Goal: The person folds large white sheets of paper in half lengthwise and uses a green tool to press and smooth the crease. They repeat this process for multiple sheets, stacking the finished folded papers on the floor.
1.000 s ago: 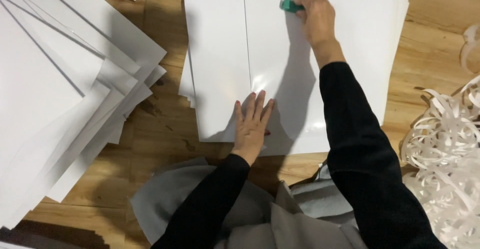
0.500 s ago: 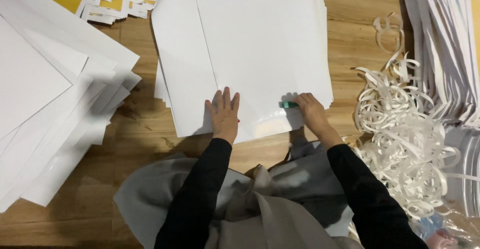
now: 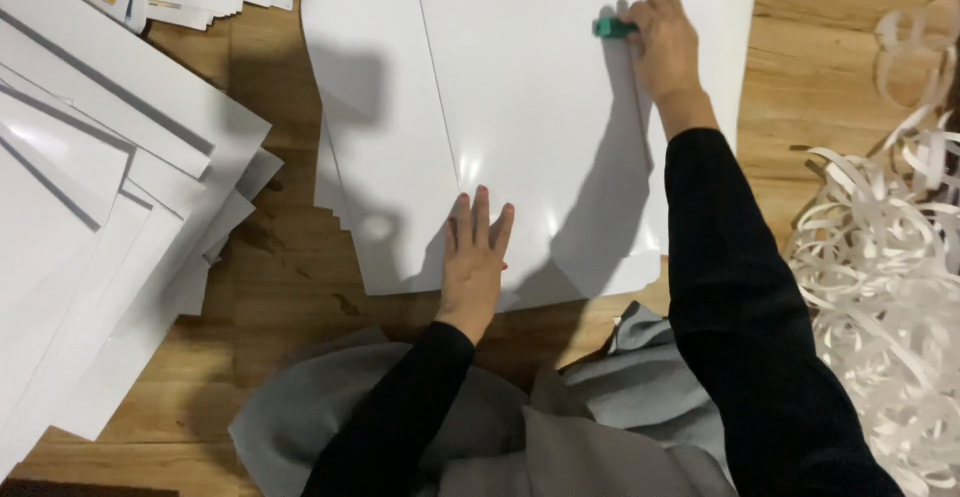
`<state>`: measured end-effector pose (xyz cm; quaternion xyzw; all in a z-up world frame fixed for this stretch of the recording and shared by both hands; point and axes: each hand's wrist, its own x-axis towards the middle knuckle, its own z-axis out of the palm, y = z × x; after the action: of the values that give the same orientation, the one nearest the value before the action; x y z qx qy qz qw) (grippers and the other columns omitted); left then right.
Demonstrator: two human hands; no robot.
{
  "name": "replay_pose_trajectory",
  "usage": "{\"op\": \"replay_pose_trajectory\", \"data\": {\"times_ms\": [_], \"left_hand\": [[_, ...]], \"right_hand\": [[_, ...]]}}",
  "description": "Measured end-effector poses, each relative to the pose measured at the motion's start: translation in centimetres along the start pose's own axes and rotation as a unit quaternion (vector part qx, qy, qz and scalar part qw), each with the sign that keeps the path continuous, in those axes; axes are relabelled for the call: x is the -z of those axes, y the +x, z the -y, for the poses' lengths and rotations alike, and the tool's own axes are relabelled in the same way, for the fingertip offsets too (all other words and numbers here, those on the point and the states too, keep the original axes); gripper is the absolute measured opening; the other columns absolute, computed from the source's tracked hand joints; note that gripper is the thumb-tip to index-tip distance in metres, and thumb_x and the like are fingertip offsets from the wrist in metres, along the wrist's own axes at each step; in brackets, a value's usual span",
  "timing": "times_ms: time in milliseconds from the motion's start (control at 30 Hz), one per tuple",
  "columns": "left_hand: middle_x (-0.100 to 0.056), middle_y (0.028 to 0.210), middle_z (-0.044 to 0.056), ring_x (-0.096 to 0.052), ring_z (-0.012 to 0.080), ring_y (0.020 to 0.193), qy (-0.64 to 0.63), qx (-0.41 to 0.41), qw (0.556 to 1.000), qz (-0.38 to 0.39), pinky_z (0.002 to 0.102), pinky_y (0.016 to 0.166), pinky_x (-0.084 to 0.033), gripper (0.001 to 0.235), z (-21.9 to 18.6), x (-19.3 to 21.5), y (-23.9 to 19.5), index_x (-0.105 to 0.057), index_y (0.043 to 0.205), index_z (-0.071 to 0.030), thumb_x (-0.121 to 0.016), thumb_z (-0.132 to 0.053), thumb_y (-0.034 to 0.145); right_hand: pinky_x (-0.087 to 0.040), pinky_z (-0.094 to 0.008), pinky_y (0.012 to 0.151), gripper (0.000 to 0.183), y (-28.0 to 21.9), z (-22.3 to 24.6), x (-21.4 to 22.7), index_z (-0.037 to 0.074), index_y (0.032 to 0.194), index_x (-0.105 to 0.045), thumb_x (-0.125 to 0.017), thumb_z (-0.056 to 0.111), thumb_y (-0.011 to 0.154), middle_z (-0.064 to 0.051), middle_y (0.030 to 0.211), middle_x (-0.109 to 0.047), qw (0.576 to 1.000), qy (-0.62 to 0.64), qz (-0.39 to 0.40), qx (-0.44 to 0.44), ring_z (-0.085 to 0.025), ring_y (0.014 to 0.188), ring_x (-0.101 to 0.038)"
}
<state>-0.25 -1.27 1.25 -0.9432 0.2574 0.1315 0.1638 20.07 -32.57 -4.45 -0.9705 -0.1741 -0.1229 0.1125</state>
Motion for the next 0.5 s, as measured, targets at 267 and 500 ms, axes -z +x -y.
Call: {"op": "replay_pose_trajectory", "data": {"times_ms": [267, 500], "left_hand": [[-0.003, 0.147, 0.02, -0.009, 0.0388, 0.135, -0.052, -0.006, 0.999, -0.007, 0.045, 0.107, -0.015, 0.077, -0.1, -0.5, 0.5, -0.008, 0.142, -0.017, -0.05, -0.024, 0.078], [-0.008, 0.147, 0.02, -0.014, 0.0402, 0.133, -0.022, 0.008, 1.0, -0.015, 0.044, 0.106, -0.019, 0.076, -0.1, 0.2, 0.5, -0.008, 0.142, -0.018, -0.04, -0.049, 0.081]], "right_hand": [[-0.028, -0.03, 0.051, 0.02, 8.2, -2.6, -7.6, 0.022, 0.057, -0.033, -0.043, 0.014, 0.072, 0.009, 0.054, -0.04, 0.863, 0.178, -0.148, -0.449, -0.008, 0.056, -0.033], [-0.041, -0.033, 0.063, 0.031, 8.0, 19.5, -4.4, -0.001, 0.106, -0.054, -0.058, -0.011, 0.078, -0.013, 0.095, -0.055, 0.982, 0.073, -0.078, 0.156, -0.026, 0.083, -0.048]]}}
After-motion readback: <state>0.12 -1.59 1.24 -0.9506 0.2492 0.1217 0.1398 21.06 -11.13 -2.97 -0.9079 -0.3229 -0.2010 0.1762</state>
